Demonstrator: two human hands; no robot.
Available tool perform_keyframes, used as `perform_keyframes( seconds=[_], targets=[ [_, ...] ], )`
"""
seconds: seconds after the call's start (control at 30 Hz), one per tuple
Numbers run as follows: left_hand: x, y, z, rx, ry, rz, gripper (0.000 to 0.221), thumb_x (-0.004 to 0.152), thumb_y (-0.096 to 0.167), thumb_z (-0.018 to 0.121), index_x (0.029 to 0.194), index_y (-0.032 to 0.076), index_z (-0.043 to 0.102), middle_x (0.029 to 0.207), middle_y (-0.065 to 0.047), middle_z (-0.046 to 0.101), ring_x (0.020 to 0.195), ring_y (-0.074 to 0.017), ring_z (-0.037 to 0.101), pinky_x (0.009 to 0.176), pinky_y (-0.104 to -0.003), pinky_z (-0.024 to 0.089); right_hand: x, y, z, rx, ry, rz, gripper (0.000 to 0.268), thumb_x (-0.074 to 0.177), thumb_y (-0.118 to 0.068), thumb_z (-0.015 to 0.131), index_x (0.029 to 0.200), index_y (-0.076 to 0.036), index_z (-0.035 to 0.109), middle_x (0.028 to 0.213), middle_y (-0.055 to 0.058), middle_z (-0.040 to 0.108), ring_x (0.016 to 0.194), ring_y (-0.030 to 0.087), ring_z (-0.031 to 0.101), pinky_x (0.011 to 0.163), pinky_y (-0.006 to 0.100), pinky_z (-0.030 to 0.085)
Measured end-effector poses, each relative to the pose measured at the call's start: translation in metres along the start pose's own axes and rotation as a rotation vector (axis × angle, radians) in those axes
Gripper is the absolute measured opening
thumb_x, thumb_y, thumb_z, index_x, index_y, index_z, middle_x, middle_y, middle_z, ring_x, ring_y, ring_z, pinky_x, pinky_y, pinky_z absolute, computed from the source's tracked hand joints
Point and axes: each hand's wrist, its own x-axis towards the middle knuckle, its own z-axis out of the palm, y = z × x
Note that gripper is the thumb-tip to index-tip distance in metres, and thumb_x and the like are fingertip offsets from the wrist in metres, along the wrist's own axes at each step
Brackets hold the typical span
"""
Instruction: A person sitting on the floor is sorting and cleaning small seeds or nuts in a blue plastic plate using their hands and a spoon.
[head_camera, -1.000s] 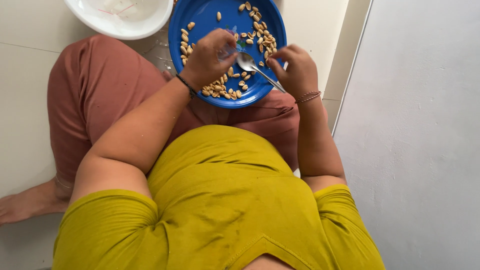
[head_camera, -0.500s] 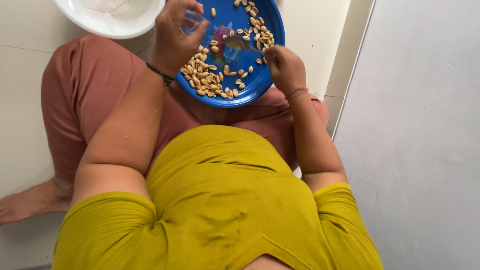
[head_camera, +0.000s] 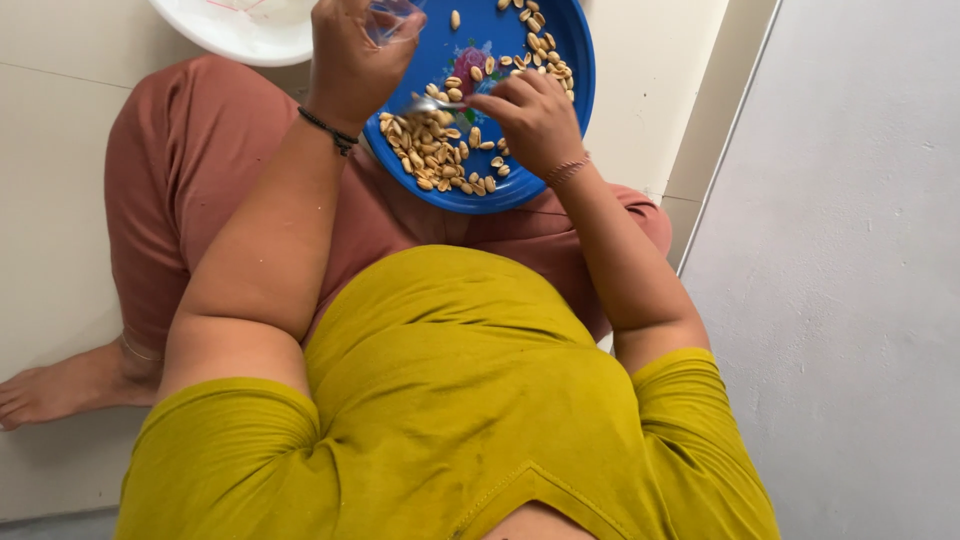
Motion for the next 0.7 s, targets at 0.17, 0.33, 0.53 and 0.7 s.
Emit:
perform_keyframes(
  seconds=[0.17,0.33,0.53,0.7],
  targets=[
    [-0.007,-0.009,0.009,0.008,-0.025,0.022,0.025,0.093,-0.01,0.083,0.112,-0.008,0.067,0.088,-0.018,0.074,0.064,-0.0253,0.067,0.062,-0.032,0.061,-0.043,0.013,-0.043,0.015,-0.082,0.051,0.019,0.094,-0.008,0.079,0.109,-0.021,0.078,0.093,-0.004,0.069,0.08,0.011,0.059,0.074,0.024,0.054],
    [-0.014,-0.016,0.014,0.016,-0.046,-0.032,0.024,0.094,-0.008,0.085,0.11,-0.008,0.067,0.087,-0.017,0.074,0.064,-0.0224,0.068,0.059,-0.03,0.059,-0.074,-0.01,-0.069,0.136,-0.152,0.211,0.015,0.099,-0.008,0.072,0.107,-0.017,0.08,0.093,0.002,0.074,0.08,0.015,0.067,0.07,0.027,0.058],
    [-0.016,-0.016,0.016,0.047,-0.061,-0.011,0.031,0.092,-0.007,0.087,0.114,-0.007,0.065,0.09,-0.019,0.074,0.068,-0.0256,0.073,0.062,-0.031,0.064,-0.081,-0.025,-0.058,0.132,-0.173,0.24,0.018,0.097,-0.011,0.073,0.112,-0.019,0.079,0.092,0.0,0.072,0.074,0.013,0.064,0.064,0.025,0.055],
    [-0.009,-0.003,0.014,0.008,-0.081,-0.056,0.033,0.089,-0.012,0.081,0.115,-0.005,0.063,0.099,-0.018,0.072,0.074,-0.0245,0.071,0.066,-0.032,0.062,-0.076,0.006,-0.07,0.133,-0.114,0.416,0.019,0.095,-0.003,0.074,0.108,-0.014,0.081,0.09,0.003,0.073,0.066,0.014,0.063,0.059,0.026,0.053]
  ],
)
